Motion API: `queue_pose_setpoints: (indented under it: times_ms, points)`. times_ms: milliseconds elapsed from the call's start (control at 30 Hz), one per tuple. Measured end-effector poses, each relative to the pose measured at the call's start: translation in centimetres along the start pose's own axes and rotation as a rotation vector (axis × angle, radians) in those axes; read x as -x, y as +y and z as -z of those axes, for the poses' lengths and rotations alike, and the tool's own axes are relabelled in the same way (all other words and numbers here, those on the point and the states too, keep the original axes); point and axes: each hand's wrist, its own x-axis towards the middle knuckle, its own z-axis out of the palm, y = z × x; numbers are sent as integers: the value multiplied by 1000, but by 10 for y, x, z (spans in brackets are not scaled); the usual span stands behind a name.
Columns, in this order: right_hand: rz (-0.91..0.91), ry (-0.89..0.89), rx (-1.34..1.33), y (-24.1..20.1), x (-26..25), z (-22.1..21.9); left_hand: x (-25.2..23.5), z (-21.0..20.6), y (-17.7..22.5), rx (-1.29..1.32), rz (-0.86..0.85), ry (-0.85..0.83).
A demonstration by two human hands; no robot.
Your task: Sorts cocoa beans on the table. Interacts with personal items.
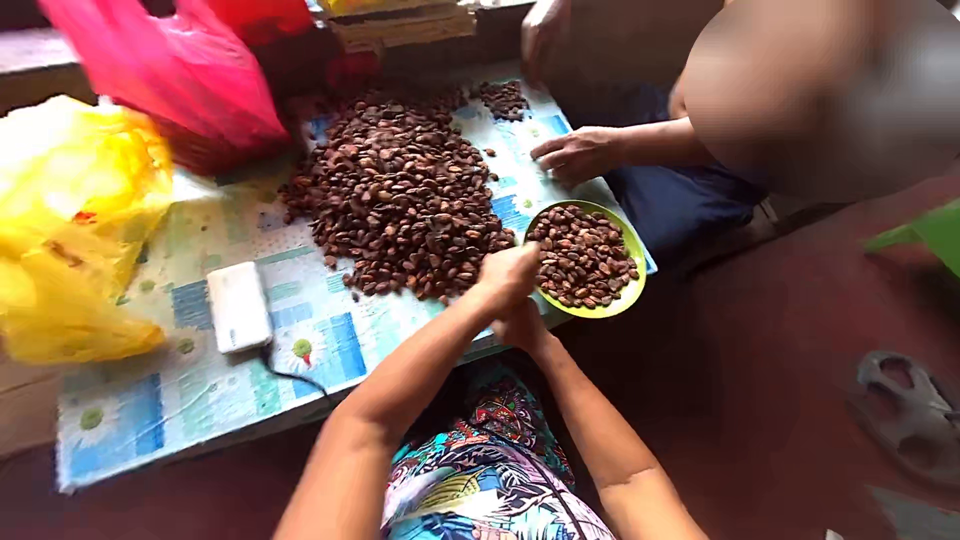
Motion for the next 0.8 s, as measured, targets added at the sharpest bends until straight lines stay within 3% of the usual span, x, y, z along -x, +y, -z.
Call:
queue_pose_setpoints:
  times_ms: [100,167,267,333,433,533,633,800]
  points:
    - [-118,3,-149,8,0,0,-25,-3,31,89,-76,49]
    - [-270,-93,-254,14,1,-5,-17,14,50,117,-97,-62]
    - [-494,-248,-252,7,1,1,-29,-24,30,77,-349,209]
    - [-287,-98,-133,19,2,-5,-14,-27,3,80,-411,319]
    - [16,122,-198,32,-9,-12,25,-26,-66,100,-381,574]
    - [9,82,-253,31,-16,-11,49,-30,-152,-15,-206,792]
    - [-17,81,-225,27,-16,-12,57,-26,-202,-51,-59,748]
    - [-62,100,-236,26,-15,-11,63,-26,-202,-66,-140,671]
